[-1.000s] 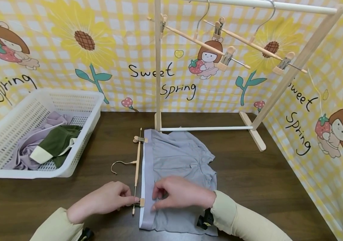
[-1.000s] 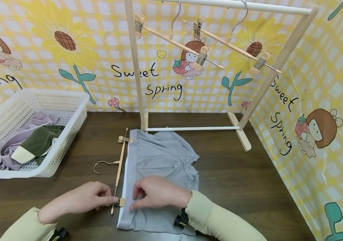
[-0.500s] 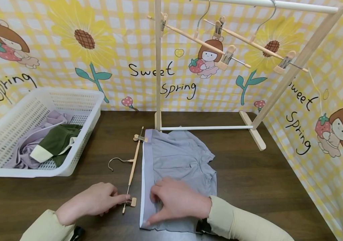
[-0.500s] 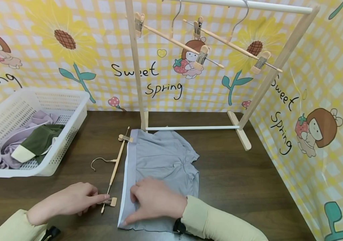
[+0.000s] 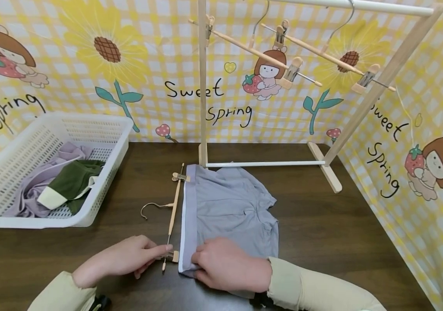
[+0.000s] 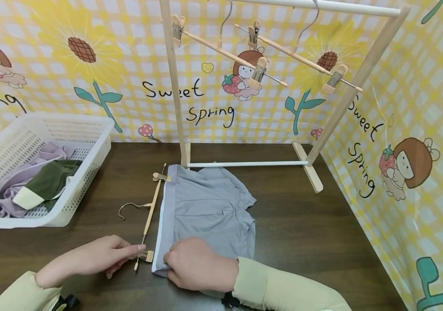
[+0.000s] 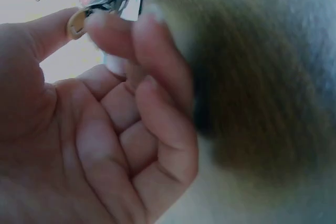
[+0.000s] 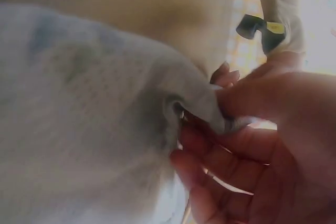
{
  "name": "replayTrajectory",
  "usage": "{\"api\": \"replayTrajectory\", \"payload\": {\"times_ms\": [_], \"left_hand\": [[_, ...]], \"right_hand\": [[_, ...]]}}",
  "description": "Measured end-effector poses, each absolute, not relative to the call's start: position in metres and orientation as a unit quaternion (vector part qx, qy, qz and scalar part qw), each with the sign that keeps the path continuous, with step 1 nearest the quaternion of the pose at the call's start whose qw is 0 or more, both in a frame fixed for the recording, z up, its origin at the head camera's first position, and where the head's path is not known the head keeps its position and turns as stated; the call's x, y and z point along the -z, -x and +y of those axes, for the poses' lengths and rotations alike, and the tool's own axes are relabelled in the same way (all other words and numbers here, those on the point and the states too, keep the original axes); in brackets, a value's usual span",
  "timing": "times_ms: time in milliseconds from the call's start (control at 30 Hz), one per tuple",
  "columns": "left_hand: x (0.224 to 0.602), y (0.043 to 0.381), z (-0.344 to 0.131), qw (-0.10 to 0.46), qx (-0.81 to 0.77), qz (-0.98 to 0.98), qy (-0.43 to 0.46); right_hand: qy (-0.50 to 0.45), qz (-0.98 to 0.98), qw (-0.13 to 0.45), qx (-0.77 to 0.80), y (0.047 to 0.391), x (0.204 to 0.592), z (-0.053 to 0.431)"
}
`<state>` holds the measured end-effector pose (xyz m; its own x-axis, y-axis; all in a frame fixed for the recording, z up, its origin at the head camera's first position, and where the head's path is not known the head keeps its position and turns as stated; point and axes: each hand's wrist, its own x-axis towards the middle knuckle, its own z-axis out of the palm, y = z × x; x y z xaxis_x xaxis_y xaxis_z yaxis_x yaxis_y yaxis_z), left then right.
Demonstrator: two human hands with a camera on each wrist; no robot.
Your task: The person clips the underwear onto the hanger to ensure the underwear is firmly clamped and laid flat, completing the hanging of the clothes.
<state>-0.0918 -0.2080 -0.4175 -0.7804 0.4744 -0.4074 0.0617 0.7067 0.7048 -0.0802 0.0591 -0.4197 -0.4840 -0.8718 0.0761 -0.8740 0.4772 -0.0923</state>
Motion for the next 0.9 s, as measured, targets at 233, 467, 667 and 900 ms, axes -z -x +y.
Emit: {"api": "replayTrajectory", "payload": {"times_ms": [233,467,667,900], "left_hand": [[0.418,0.095,-0.208,0.299,-0.374,0.864,-0.153],[0.418,0.095,-0.208,0.297,-0.368,0.867,-0.156],[0.42,0.095,-0.207,0.296,-0.368,0.868,-0.156],[0.419,0.096,-0.207,0.306,-0.367,0.864,-0.156]], "right_hand": [[-0.514,-0.849,0.026,-0.12,0.081,0.413,0.068],[-0.466,-0.87,0.024,-0.161,0.086,0.414,0.07],[-0.432,-0.881,0.007,-0.191,0.089,0.419,0.069],[-0.466,-0.877,-0.007,-0.117,0.082,0.422,0.065]]}}
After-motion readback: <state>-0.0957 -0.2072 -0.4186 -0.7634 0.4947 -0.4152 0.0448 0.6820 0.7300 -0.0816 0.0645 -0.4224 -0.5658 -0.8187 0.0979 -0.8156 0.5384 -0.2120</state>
